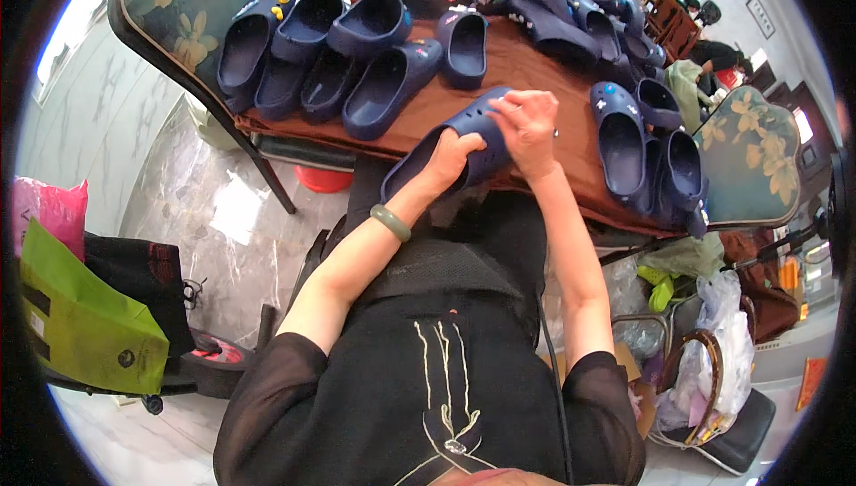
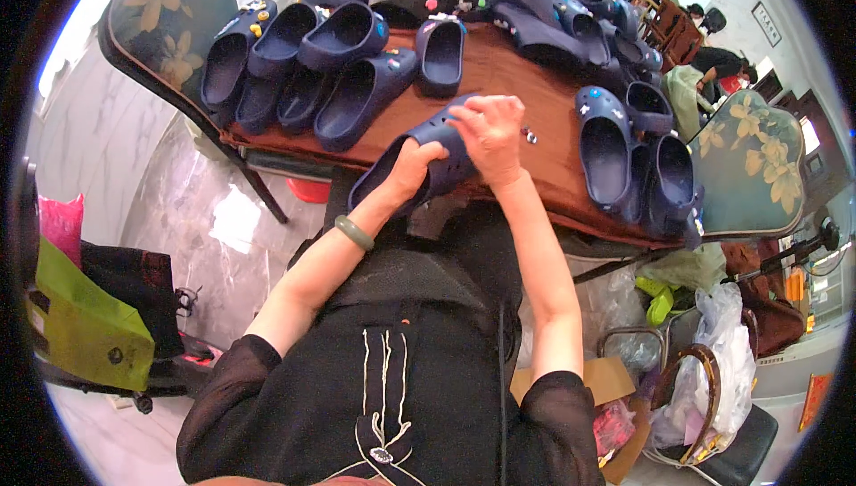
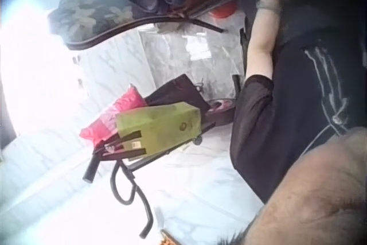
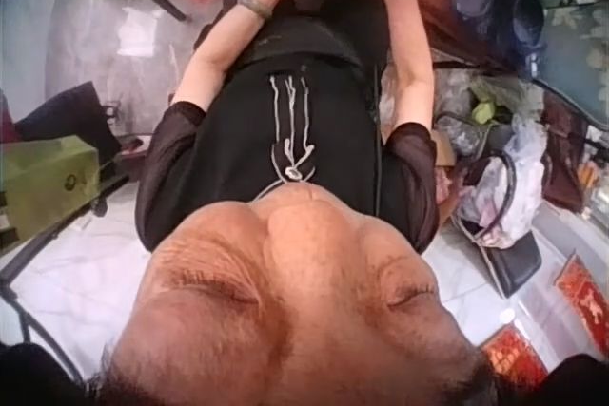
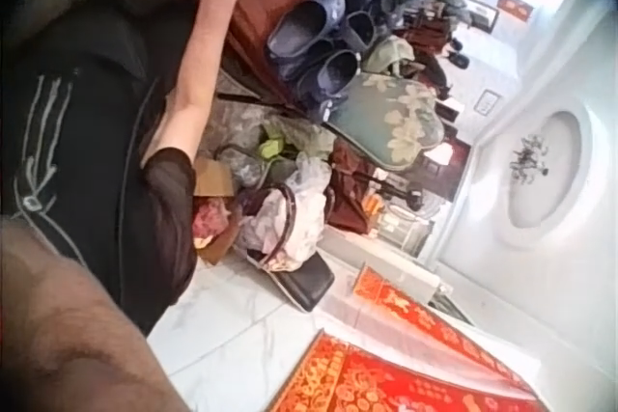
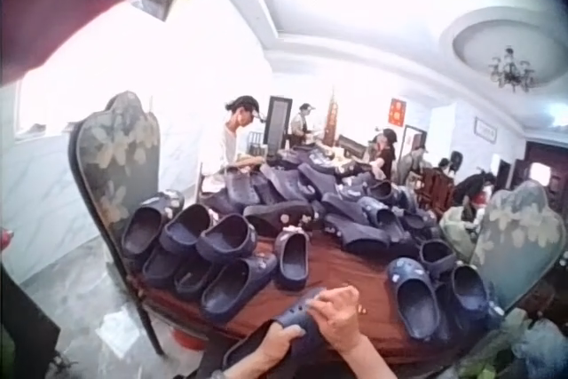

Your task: Manually attaching small charms or decorations into the holes of plastic clogs.

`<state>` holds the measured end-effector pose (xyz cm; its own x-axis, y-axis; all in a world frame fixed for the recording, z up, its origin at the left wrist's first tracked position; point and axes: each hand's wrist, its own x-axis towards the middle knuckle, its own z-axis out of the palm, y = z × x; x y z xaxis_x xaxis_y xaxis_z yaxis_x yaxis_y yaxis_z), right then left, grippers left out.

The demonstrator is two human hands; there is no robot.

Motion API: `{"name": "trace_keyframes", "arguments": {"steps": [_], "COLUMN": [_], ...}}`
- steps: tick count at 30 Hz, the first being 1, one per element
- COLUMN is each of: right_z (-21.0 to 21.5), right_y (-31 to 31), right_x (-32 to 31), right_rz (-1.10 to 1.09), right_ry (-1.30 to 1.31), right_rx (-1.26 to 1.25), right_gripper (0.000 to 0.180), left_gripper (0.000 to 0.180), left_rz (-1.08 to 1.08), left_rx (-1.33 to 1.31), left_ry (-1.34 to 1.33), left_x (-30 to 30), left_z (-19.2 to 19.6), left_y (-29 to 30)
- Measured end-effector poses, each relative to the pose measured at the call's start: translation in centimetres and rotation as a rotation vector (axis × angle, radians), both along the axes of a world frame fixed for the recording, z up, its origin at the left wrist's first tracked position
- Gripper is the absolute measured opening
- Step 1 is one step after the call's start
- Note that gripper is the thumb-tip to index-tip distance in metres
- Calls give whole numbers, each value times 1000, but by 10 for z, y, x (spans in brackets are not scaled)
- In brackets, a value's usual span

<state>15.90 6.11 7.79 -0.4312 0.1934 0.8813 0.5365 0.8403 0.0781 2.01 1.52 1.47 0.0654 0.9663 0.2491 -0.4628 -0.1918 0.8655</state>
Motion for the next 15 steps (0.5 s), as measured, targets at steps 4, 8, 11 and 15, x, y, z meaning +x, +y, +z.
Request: {"name": "trace_keyframes", "arguments": {"steps": [4, 8, 11, 15], "right_z": [-12, -21, -20, -24], "right_y": [13, 3, -4, -4], "right_x": [1, -4, -2, -11], "right_rz": [-112, -99, -139, -148], "right_ry": [-212, -229, -253, -198], "right_rx": [-57, -132, -147, -170], "right_gripper": [17, 18, 19, 18], "left_gripper": [20, 20, 18, 18], "left_rz": [84, 65, 34, 31], "left_rx": [75, 35, 32, 65], "left_ry": [189, 154, 92, 128], "left_x": [2, -6, -2, -1], "left_z": [-9, -20, -15, -11], "left_y": [9, 13, 12, 13]}}
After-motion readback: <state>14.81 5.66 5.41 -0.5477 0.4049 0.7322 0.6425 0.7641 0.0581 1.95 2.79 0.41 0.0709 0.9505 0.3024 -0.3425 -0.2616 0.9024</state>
